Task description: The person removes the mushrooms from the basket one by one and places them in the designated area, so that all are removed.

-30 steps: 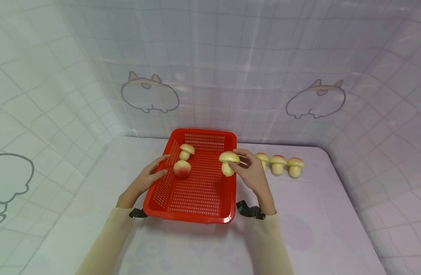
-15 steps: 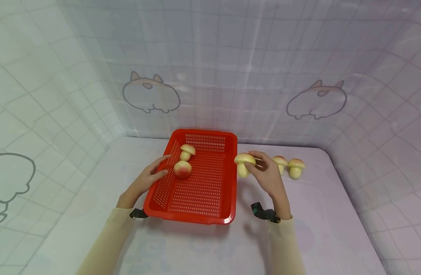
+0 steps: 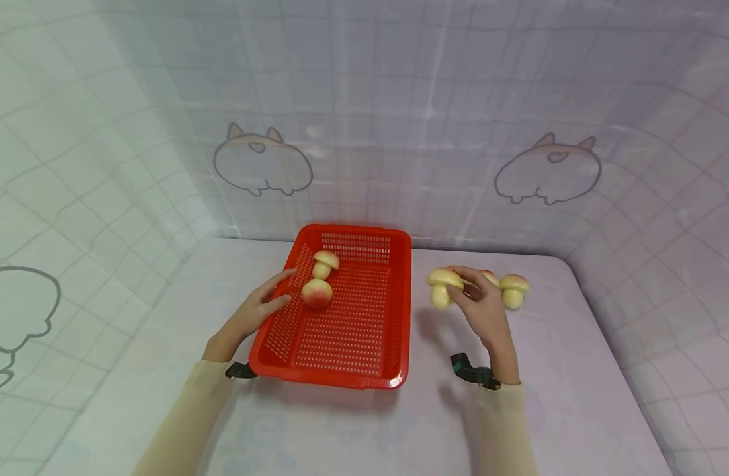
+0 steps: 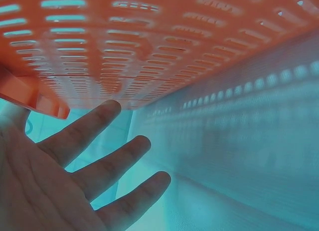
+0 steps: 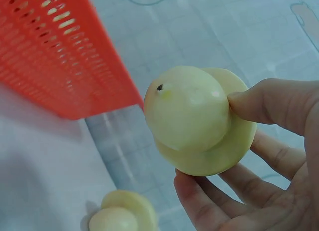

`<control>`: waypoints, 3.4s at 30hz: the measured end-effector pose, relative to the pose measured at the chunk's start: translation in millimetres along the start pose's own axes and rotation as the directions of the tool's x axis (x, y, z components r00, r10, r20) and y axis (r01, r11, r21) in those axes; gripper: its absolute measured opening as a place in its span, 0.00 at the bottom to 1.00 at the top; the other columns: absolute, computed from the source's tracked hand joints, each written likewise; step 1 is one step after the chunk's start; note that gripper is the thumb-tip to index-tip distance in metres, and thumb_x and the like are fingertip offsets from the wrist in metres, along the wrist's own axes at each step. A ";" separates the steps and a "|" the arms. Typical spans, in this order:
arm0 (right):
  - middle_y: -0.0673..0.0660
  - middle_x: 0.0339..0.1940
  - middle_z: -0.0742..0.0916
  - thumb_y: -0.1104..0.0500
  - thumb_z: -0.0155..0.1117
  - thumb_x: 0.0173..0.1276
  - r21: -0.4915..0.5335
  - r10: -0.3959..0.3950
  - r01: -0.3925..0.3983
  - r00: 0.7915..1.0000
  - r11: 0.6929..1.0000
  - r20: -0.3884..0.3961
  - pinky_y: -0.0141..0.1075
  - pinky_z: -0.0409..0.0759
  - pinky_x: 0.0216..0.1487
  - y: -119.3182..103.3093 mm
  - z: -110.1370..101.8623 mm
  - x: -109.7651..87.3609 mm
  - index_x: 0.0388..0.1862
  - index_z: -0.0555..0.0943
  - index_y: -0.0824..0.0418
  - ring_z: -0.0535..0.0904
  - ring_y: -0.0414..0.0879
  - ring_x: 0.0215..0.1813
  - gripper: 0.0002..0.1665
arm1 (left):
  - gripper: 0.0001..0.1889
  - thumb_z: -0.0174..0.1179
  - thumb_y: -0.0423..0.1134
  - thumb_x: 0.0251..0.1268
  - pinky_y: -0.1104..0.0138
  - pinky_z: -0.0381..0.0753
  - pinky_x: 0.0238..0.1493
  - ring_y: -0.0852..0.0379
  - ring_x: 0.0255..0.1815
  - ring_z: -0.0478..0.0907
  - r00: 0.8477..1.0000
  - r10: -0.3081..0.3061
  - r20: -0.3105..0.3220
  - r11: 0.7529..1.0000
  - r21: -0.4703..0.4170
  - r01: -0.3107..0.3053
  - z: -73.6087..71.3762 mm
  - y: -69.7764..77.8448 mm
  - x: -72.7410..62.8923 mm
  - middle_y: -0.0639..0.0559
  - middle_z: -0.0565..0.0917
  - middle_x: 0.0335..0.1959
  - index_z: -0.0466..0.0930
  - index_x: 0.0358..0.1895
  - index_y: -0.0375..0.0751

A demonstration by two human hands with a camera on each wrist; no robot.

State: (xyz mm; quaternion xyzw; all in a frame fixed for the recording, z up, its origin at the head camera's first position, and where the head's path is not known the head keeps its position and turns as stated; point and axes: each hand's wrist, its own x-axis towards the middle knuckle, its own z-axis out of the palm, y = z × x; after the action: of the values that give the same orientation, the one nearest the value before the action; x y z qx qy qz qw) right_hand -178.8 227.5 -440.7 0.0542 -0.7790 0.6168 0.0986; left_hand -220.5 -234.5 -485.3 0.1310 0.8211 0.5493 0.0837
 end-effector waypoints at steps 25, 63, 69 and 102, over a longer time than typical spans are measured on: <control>0.58 0.65 0.79 0.65 0.69 0.71 -0.016 0.061 -0.060 0.997 0.998 0.047 0.21 0.79 0.55 34.2 -15.4 -2.2 0.67 0.77 0.68 0.79 0.28 0.58 0.27 | 0.30 0.56 0.41 0.79 0.57 0.86 0.51 0.38 0.57 0.80 1.000 -0.022 0.013 0.999 -0.028 0.023 -1.7 6.5 -0.4 0.36 0.68 0.75 0.62 0.80 0.58; 0.66 0.72 0.76 0.62 0.68 0.73 -0.063 0.254 -0.253 0.967 0.965 0.016 0.21 0.79 0.51 71.5 -11.0 -5.2 0.70 0.74 0.68 0.76 0.29 0.56 0.29 | 0.30 0.55 0.39 0.79 0.51 0.86 0.53 0.35 0.59 0.79 0.999 -0.026 0.018 0.999 -0.028 0.027 -2.4 7.6 0.7 0.37 0.66 0.77 0.61 0.80 0.55; 0.67 0.73 0.74 0.65 0.66 0.73 -0.047 0.249 -0.248 0.968 0.968 0.024 0.20 0.79 0.53 73.1 -11.8 -5.0 0.70 0.73 0.70 0.74 0.31 0.59 0.29 | 0.30 0.56 0.40 0.79 0.54 0.86 0.52 0.36 0.59 0.79 0.999 -0.031 0.014 0.999 -0.042 0.032 -1.5 6.6 0.2 0.37 0.66 0.77 0.62 0.80 0.57; 0.69 0.75 0.71 0.69 0.67 0.70 -0.049 0.194 -0.191 0.978 0.980 0.073 0.17 0.75 0.56 69.3 -16.8 -7.6 0.73 0.69 0.71 0.69 0.66 0.74 0.34 | 0.30 0.55 0.38 0.80 0.59 0.86 0.50 0.36 0.57 0.80 1.000 -0.013 0.028 0.997 -0.071 0.015 -2.2 5.7 0.3 0.34 0.66 0.76 0.61 0.81 0.54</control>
State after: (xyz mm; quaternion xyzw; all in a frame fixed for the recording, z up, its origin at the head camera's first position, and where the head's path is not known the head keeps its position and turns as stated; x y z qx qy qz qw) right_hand -184.2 259.7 -504.6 0.0005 -0.7965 0.6045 0.0092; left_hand -220.7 -234.2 -479.2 0.1296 0.8007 0.5756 0.1034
